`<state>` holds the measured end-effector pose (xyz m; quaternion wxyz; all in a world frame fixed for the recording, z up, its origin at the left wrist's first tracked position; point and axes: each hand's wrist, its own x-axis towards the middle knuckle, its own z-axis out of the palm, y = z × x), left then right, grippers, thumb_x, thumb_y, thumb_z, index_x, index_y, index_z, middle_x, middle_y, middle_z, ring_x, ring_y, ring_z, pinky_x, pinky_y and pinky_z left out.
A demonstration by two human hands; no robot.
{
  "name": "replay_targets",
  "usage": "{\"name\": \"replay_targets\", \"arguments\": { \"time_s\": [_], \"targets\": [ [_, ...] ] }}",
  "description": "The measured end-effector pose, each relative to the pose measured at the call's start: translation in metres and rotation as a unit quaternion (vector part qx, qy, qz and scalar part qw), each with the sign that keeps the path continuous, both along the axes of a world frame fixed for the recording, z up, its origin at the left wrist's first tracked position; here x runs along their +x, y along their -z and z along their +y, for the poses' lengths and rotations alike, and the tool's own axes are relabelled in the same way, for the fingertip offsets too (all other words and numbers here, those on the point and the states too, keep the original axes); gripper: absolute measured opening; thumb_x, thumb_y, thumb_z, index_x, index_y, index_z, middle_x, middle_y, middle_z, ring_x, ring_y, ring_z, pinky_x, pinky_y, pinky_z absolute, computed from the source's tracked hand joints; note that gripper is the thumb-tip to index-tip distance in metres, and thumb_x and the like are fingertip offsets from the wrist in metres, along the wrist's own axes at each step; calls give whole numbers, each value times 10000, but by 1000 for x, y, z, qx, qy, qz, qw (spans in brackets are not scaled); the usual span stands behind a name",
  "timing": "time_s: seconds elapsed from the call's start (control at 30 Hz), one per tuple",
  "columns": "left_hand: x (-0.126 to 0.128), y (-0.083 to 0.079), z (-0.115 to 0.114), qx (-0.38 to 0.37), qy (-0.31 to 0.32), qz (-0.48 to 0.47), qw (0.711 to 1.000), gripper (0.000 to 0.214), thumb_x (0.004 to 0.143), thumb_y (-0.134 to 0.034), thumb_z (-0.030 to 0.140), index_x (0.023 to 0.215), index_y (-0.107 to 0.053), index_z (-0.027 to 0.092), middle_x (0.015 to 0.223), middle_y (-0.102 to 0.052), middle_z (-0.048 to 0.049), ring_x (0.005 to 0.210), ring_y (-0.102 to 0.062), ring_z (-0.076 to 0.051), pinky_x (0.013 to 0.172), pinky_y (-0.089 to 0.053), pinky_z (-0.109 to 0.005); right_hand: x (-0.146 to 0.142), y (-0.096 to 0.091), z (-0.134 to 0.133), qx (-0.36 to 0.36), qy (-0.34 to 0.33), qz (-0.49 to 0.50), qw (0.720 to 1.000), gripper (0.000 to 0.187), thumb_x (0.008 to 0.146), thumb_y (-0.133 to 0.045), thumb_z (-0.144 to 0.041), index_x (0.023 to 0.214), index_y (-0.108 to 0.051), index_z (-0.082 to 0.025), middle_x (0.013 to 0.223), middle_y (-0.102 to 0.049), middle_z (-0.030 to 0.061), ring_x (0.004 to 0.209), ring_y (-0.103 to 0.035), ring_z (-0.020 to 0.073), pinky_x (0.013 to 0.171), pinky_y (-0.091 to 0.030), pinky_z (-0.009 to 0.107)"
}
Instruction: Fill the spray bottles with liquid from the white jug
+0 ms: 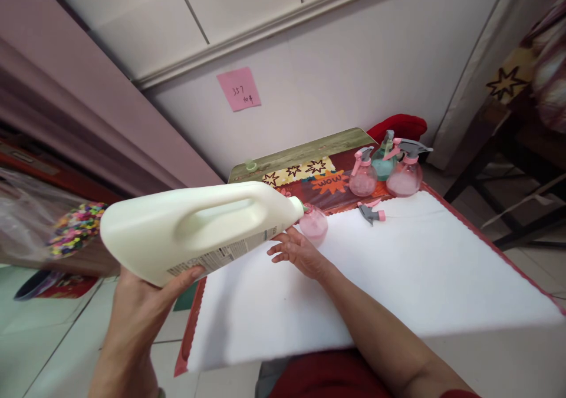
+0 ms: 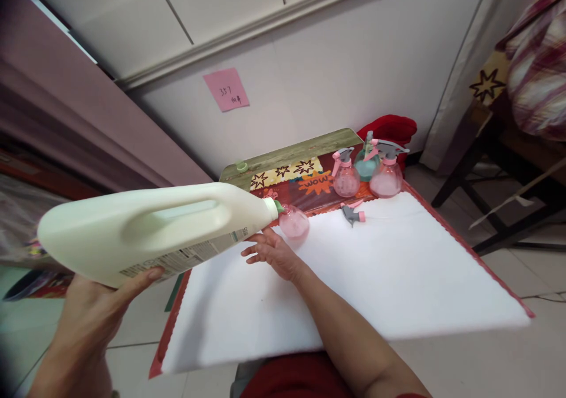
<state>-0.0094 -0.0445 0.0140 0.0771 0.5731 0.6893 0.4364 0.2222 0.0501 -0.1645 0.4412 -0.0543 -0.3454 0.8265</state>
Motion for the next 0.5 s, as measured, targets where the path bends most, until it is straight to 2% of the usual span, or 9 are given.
{"name": "replay_targets", "arguments": {
  "time_s": [0.1,0.5],
  "targets": [
    [1,-1,0,-14,10,-49,999,650,567,-924,377,1141,-680,195,1139,-730,-103,1153,-649,-329,1010,-530,-438,0,1,1,2,1,0,1000,593,806,-803,-432,1323,-551,-283,1281,-637,89,991,-693,198,820,-568,331],
    [0,-1,3,-9,8,-56,998,663,547,-930,386,1129,-679,191,1114,-729,-87,1182,-627,-340,1060,-486,-499,0,1,1,0,-2,6,1000,579,811,-802,-409,1320,-552,-290,1271,-645,79,981,-697,190,812,-574,317]
  ]
}}
